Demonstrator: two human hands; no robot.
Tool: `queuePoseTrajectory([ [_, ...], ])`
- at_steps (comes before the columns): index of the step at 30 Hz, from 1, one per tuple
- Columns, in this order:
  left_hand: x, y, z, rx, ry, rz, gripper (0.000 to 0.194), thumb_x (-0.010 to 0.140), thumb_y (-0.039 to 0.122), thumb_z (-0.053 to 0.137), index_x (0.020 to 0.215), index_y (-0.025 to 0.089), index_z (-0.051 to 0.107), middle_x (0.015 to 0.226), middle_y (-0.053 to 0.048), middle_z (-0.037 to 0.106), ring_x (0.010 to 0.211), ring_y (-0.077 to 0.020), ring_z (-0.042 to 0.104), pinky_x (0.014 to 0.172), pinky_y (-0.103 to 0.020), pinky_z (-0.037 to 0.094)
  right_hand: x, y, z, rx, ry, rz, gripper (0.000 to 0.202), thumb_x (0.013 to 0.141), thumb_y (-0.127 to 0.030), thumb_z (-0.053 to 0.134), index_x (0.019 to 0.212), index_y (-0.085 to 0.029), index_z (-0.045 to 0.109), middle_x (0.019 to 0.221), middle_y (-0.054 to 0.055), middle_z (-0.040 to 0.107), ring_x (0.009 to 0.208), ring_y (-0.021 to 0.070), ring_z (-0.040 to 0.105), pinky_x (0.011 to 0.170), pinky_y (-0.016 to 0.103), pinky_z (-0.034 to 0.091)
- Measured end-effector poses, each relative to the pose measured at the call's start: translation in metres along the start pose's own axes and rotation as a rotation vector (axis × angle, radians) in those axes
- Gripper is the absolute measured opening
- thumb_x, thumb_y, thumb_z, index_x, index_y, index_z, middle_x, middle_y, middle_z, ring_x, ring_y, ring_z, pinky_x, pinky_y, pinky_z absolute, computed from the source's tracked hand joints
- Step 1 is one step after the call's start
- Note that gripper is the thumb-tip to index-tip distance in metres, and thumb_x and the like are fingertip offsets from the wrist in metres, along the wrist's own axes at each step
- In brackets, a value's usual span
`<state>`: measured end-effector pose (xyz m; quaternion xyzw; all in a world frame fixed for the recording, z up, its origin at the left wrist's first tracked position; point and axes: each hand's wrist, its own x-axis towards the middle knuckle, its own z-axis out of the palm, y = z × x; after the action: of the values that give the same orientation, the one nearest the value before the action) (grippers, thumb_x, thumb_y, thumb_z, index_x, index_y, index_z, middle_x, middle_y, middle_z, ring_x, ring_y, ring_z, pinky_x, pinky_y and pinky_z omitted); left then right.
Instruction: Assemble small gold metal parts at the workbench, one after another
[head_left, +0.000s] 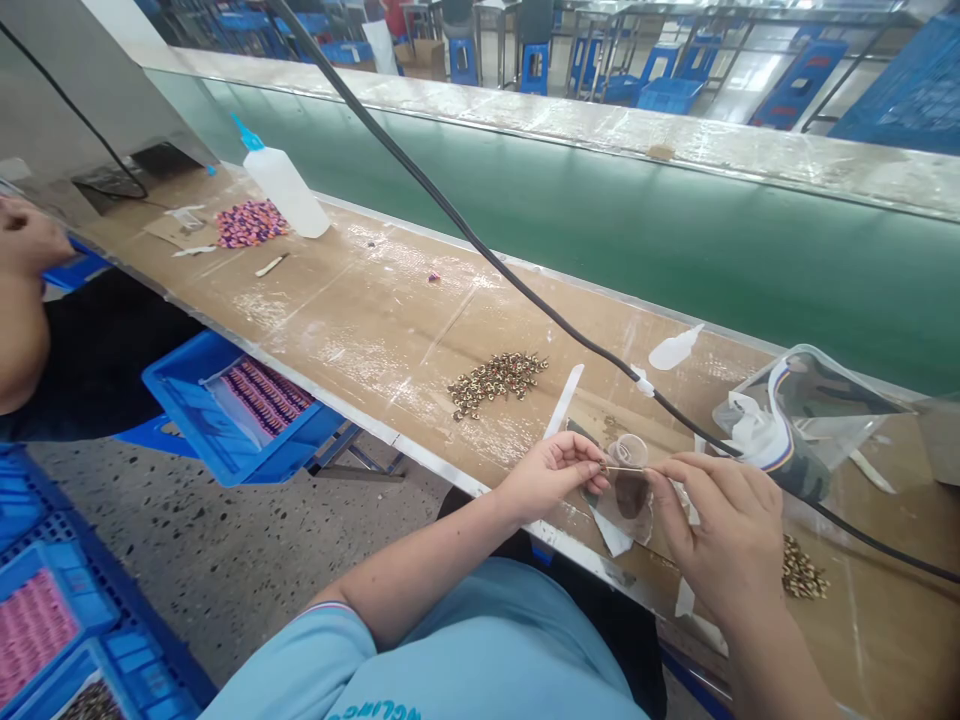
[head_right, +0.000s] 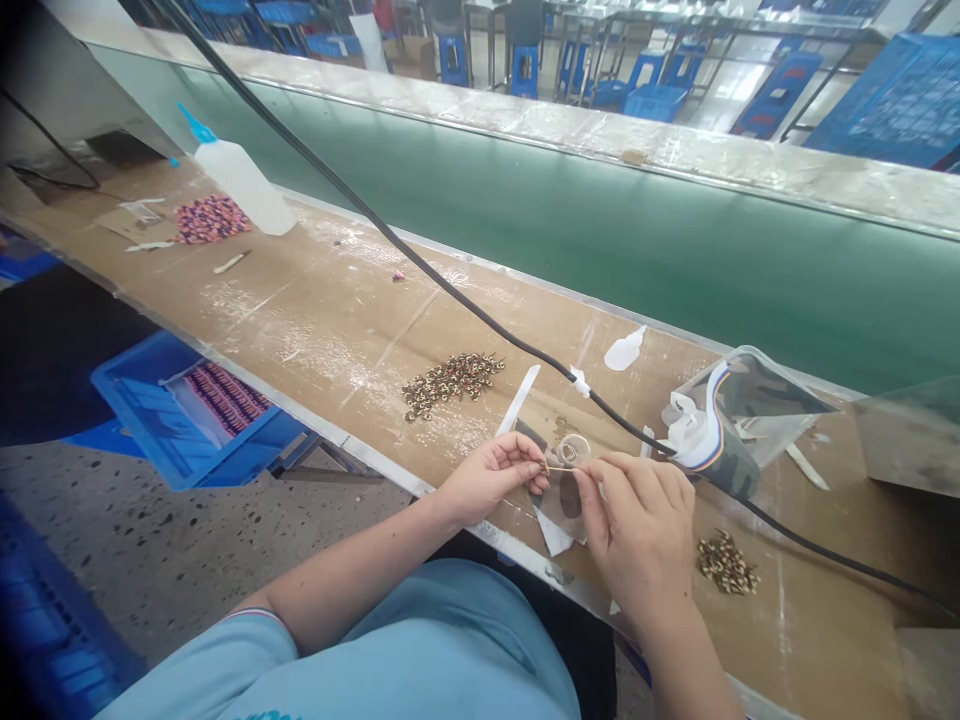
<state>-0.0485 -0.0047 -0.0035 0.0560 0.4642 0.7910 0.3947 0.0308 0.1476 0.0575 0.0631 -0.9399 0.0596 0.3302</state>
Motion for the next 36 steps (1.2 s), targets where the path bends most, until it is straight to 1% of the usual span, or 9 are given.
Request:
queuePoseTrajectory([
  [4, 0.001, -0.001, 0.000, -0.026, 0.009, 0.011, 0.035, 0.065, 0.037, 0.079, 0.080, 0.013, 0.057, 0.067, -0.001, 0.065, 0.063, -0.0105, 0.063, 0.066, -0.026, 0.048, -0.002, -0.005, -0.004, 0.006, 0.013, -0.041, 0.002, 0.086, -0.022, 0.061, 0.086, -0.021, 0.060, 0.081, 0.003, 0.065, 0.076, 0.0159, 0.056, 0.078, 0.033, 0.038],
  [8, 0.001, -0.001, 0.000, -0.036, -0.018, 0.012, 0.037, 0.064, 0.038, 0.079, 0.080, 0.013, 0.057, 0.066, 0.000, 0.064, 0.063, -0.0098, 0.062, 0.065, -0.024, 0.048, 0.001, -0.010, -0.006, 0.005, 0.023, -0.094, 0.004, 0.085, -0.020, 0.062, 0.087, -0.021, 0.060, 0.081, 0.003, 0.066, 0.077, 0.0155, 0.056, 0.079, 0.033, 0.039],
  [13, 0.000, -0.001, -0.001, -0.026, -0.023, 0.007, 0.038, 0.064, 0.039, 0.079, 0.080, 0.013, 0.057, 0.066, 0.000, 0.065, 0.062, -0.0099, 0.062, 0.064, -0.024, 0.048, 0.000, -0.003, -0.005, 0.022, 0.036, -0.003, 0.001, 0.085, -0.022, 0.061, 0.085, -0.021, 0.062, 0.082, 0.003, 0.066, 0.077, 0.0161, 0.057, 0.077, 0.033, 0.040],
  [16, 0.001, -0.001, -0.001, -0.044, -0.030, 0.008, 0.038, 0.063, 0.039, 0.080, 0.079, 0.013, 0.057, 0.068, -0.001, 0.065, 0.062, -0.0096, 0.062, 0.063, -0.023, 0.048, -0.003, 0.005, -0.006, 0.012, 0.071, 0.036, 0.002, 0.085, -0.022, 0.061, 0.084, -0.021, 0.062, 0.081, 0.003, 0.066, 0.076, 0.0163, 0.058, 0.075, 0.032, 0.040],
  [21, 0.001, -0.001, -0.001, -0.077, -0.039, 0.017, 0.037, 0.063, 0.037, 0.080, 0.079, 0.013, 0.057, 0.069, 0.000, 0.065, 0.062, -0.0091, 0.062, 0.062, -0.023, 0.047, -0.005, 0.015, -0.004, -0.104, 0.124, 0.056, 0.006, 0.085, -0.023, 0.062, 0.080, -0.019, 0.063, 0.078, 0.003, 0.066, 0.070, 0.0157, 0.056, 0.069, 0.030, 0.039],
  [25, 0.001, 0.001, -0.001, -0.086, -0.038, 0.011, 0.036, 0.062, 0.036, 0.081, 0.078, 0.013, 0.058, 0.071, -0.001, 0.065, 0.062, -0.0089, 0.062, 0.061, -0.022, 0.047, -0.007, 0.019, 0.004, -0.196, 0.101, 0.050, 0.010, 0.086, -0.026, 0.061, 0.079, -0.020, 0.065, 0.076, 0.002, 0.067, 0.070, 0.0159, 0.055, 0.070, 0.031, 0.037],
  [30, -0.001, 0.002, 0.000, -0.069, -0.036, 0.006, 0.035, 0.064, 0.036, 0.080, 0.078, 0.013, 0.057, 0.067, 0.000, 0.063, 0.061, -0.0087, 0.061, 0.062, -0.022, 0.047, -0.011, 0.017, 0.011, -0.187, 0.035, 0.074, 0.016, 0.088, -0.029, 0.057, 0.079, -0.022, 0.068, 0.076, 0.001, 0.068, 0.073, 0.0153, 0.055, 0.075, 0.032, 0.035],
  [34, -0.002, 0.003, 0.001, -0.034, -0.005, 0.007, 0.032, 0.065, 0.033, 0.079, 0.079, 0.014, 0.058, 0.071, 0.001, 0.063, 0.064, -0.0092, 0.061, 0.063, -0.023, 0.047, -0.017, 0.016, 0.005, -0.080, -0.038, 0.129, 0.016, 0.089, -0.033, 0.057, 0.089, -0.023, 0.070, 0.083, 0.002, 0.069, 0.077, 0.0152, 0.058, 0.077, 0.031, 0.037],
  [36, -0.003, 0.003, 0.001, -0.010, -0.004, 0.013, 0.030, 0.067, 0.033, 0.078, 0.079, 0.014, 0.058, 0.072, 0.000, 0.063, 0.064, -0.0092, 0.061, 0.065, -0.023, 0.047, -0.026, 0.018, -0.003, -0.021, -0.039, 0.204, 0.018, 0.088, -0.034, 0.056, 0.095, -0.022, 0.069, 0.088, 0.004, 0.069, 0.082, 0.0160, 0.059, 0.078, 0.030, 0.040],
])
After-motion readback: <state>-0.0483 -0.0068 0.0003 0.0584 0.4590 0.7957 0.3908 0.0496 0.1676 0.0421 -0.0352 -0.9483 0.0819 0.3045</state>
